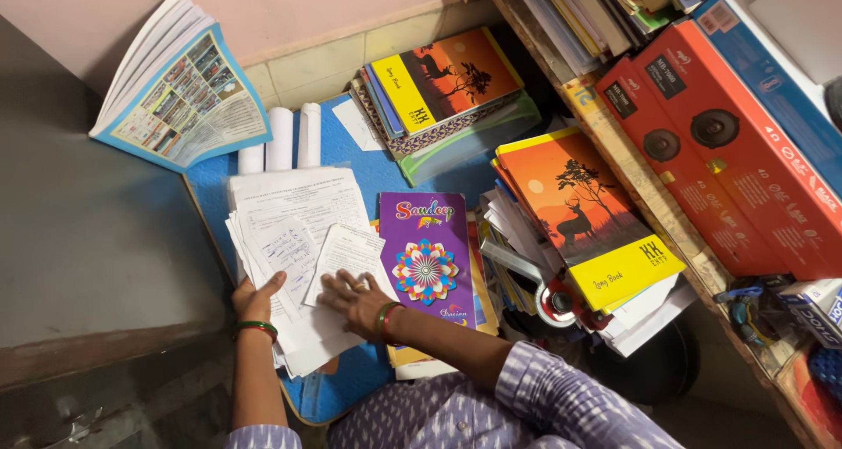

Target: The person sorts through stacks of papers and notebooks on a blue mat, places documents into a green folder, wipes the mat with a cloth, and then selects tools from a geometry set case.

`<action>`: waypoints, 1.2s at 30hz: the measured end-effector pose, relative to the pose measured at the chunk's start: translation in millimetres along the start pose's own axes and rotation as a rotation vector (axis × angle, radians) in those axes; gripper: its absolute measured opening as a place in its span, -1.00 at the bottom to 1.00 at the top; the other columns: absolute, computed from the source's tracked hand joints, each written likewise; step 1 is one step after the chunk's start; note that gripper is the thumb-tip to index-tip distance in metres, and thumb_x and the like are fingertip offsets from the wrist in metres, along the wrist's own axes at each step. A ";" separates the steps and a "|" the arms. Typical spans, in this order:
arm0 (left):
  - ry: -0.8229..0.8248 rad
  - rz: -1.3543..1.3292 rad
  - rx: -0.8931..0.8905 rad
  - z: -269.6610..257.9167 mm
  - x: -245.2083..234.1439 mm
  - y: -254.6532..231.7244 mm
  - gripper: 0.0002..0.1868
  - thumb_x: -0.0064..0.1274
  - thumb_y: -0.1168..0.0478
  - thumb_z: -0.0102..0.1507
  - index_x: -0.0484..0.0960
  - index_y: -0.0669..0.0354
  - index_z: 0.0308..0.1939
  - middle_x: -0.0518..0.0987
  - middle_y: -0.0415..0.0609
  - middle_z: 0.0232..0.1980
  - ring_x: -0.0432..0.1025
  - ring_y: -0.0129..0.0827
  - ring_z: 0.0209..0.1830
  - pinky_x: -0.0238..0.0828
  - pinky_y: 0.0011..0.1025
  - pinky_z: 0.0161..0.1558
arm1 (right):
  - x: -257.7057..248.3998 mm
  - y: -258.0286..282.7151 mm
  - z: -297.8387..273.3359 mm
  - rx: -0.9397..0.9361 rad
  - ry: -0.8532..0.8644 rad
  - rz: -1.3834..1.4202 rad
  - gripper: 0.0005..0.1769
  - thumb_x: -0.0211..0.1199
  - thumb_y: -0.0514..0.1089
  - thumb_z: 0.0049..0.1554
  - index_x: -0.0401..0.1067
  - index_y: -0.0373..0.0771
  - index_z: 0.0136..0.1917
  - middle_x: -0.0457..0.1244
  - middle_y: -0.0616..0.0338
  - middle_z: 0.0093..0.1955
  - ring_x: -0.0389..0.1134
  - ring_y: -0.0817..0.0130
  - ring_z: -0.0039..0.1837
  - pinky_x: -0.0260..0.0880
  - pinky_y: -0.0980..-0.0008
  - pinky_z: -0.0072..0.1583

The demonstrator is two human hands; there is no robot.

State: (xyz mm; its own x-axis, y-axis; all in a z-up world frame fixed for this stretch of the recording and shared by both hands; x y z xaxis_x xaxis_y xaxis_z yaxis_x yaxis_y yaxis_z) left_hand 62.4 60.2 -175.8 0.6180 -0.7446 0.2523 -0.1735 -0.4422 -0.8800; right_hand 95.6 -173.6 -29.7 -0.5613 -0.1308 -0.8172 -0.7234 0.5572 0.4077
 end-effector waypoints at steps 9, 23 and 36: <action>-0.036 0.022 -0.013 -9.4 7.3 -14.6 -0.55 0.19 0.56 0.15 0.63 0.35 0.13 0.66 0.04 0.08 0.53 -0.38 0.00 0.43 -0.45 0.08 | -3.8 -61.1 -3.7 0.514 -0.517 0.487 0.25 0.63 0.04 -0.13 -0.14 -0.45 0.49 0.00 -0.38 0.47 0.05 -0.19 0.51 0.12 0.08 0.47; 0.004 0.049 0.029 -3.9 -3.0 -1.4 -0.52 0.26 0.45 0.13 0.61 0.40 0.15 0.65 0.01 0.09 0.51 -0.38 0.00 0.42 -0.45 0.10 | -31.6 -65.6 31.6 0.553 -0.642 1.057 -0.67 0.45 -0.24 0.03 0.44 -0.41 0.02 0.36 0.06 -0.19 0.44 0.36 -0.21 0.43 0.40 -0.27; -0.032 0.062 0.019 -16.6 6.4 -17.9 -0.55 0.32 0.34 0.20 0.63 0.39 0.16 0.63 -0.01 0.10 0.47 -0.42 0.02 0.35 -0.47 0.16 | -40.3 -30.3 83.0 0.321 -0.456 0.785 -0.19 0.31 -0.34 0.04 0.14 -0.27 0.53 0.38 -0.15 0.20 0.46 0.04 0.14 0.48 0.21 0.15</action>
State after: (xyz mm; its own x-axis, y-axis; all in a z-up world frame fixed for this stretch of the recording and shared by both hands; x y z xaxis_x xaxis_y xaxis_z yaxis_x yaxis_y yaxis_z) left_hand 56.8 55.1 -151.8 0.6310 -0.7536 0.1844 -0.1978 -0.3861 -0.9010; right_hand 173.6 -117.2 -42.9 -0.5797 0.6684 -0.4661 -0.0257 0.5567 0.8303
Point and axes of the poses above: each hand's wrist, its own z-axis towards the middle knuckle, its own x-axis out of the palm, y = z × x, the point moved 1 cm from there along z, towards the middle knuckle
